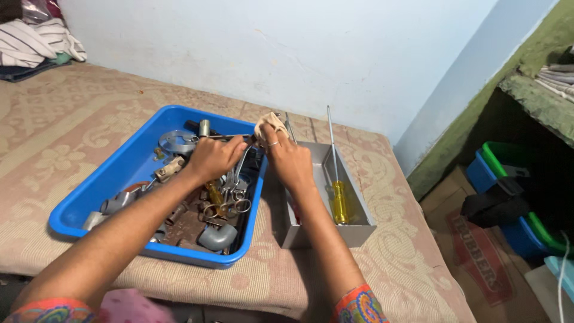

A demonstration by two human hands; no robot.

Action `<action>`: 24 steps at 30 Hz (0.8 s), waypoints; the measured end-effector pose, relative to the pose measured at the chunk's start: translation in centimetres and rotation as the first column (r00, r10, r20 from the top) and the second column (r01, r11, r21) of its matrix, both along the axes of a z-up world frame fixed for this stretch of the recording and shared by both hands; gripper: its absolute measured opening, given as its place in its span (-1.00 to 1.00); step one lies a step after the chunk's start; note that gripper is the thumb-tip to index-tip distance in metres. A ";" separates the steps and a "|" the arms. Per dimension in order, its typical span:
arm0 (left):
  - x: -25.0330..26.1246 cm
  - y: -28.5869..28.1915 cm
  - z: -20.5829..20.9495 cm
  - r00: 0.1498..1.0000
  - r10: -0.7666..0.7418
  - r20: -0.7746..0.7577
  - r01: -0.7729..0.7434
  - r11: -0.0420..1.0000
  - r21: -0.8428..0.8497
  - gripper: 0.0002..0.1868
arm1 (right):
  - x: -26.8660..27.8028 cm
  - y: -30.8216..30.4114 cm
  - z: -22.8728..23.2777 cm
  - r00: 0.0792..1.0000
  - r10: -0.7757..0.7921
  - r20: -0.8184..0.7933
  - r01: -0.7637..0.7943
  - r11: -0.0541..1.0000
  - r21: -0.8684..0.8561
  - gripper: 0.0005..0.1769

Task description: The person wipes various metal tools, including a screwdriver and a wrench, with a cloth. They pick up each tool from a blue plastic bin, clean it thoroughly, and place it into a metal tray.

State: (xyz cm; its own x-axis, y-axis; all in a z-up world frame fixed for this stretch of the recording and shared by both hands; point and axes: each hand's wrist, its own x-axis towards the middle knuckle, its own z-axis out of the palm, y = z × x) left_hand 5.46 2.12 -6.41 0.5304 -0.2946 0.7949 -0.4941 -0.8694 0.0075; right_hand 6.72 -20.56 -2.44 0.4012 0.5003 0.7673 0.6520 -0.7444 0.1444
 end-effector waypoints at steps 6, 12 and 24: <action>-1.4 0.1 0.8 0.998 -0.022 0.059 0.022 1.000 -0.013 -0.72 | -2.0 0.2 1.3 0.996 0.075 -0.038 -0.071 0.994 0.082 -0.45; -2.2 -1.5 3.3 0.990 -0.064 -0.122 0.046 0.989 -0.144 -0.71 | -3.7 -0.3 4.1 0.994 0.106 0.007 -0.103 0.943 0.318 -0.38; -3.0 -1.8 6.8 0.919 -0.229 -0.320 0.108 0.929 -0.355 -0.73 | -0.2 -1.6 7.7 0.987 0.159 0.011 -0.159 0.975 0.158 -0.29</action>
